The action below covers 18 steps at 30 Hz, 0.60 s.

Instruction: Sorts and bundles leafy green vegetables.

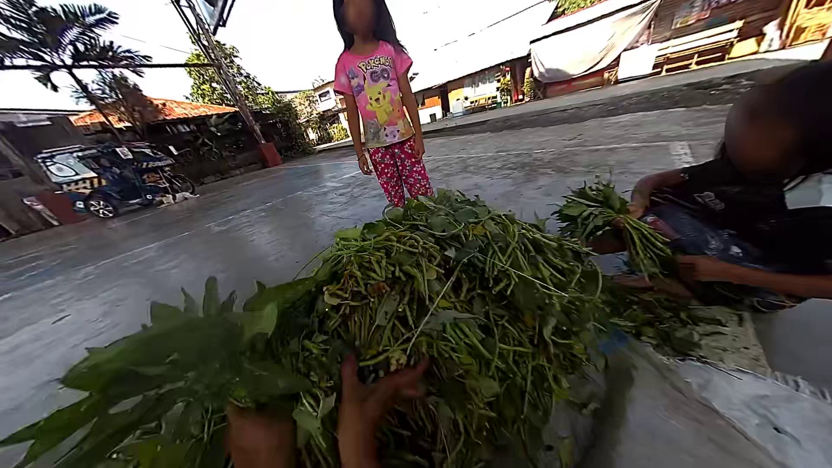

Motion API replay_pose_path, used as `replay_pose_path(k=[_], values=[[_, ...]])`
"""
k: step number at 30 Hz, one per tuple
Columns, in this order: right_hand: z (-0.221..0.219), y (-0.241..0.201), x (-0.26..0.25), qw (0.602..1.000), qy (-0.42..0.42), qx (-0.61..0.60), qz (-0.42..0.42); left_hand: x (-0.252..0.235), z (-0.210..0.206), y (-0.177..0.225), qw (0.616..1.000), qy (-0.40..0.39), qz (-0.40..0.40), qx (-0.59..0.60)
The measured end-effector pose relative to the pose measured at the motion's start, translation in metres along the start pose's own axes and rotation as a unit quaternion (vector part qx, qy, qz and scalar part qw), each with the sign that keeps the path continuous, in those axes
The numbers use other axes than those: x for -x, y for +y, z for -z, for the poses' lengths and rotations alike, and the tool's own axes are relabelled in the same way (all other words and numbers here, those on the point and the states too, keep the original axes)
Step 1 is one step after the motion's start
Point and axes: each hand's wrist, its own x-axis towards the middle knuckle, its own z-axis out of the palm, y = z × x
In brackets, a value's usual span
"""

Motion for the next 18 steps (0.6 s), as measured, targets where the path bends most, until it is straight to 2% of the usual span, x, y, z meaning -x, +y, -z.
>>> replay_pose_path(k=[4,6,8,10,11,13,16,18], values=[[-0.053,0.012,-0.015,0.991,0.001,0.127,0.049,-0.025,-0.001,0.044,0.991,-0.082,0.044,0.093],[-0.076,0.015,-0.026,0.980,-0.023,0.190,0.053,-0.038,0.001,0.051,0.993,-0.076,0.054,0.066],[-0.092,0.014,-0.034,0.966,-0.052,0.249,0.041,-0.060,0.013,0.020,0.990,-0.004,0.053,-0.132],[-0.093,0.015,-0.039,0.965,-0.056,0.254,0.036,-0.079,0.025,-0.029,0.945,0.094,0.125,-0.286],[-0.090,0.023,-0.040,0.967,-0.036,0.248,0.053,-0.078,0.025,-0.039,0.929,0.116,0.165,-0.310],[-0.074,0.040,-0.039,0.971,-0.006,0.226,0.083,-0.061,0.023,-0.047,0.923,0.132,0.185,-0.311],[-0.045,0.068,-0.039,0.979,0.001,0.162,0.122,-0.032,0.017,-0.065,0.935,0.145,0.152,-0.286],[-0.023,0.068,-0.036,0.987,-0.020,0.137,0.085,-0.021,0.019,-0.078,0.940,0.140,0.142,-0.276]])
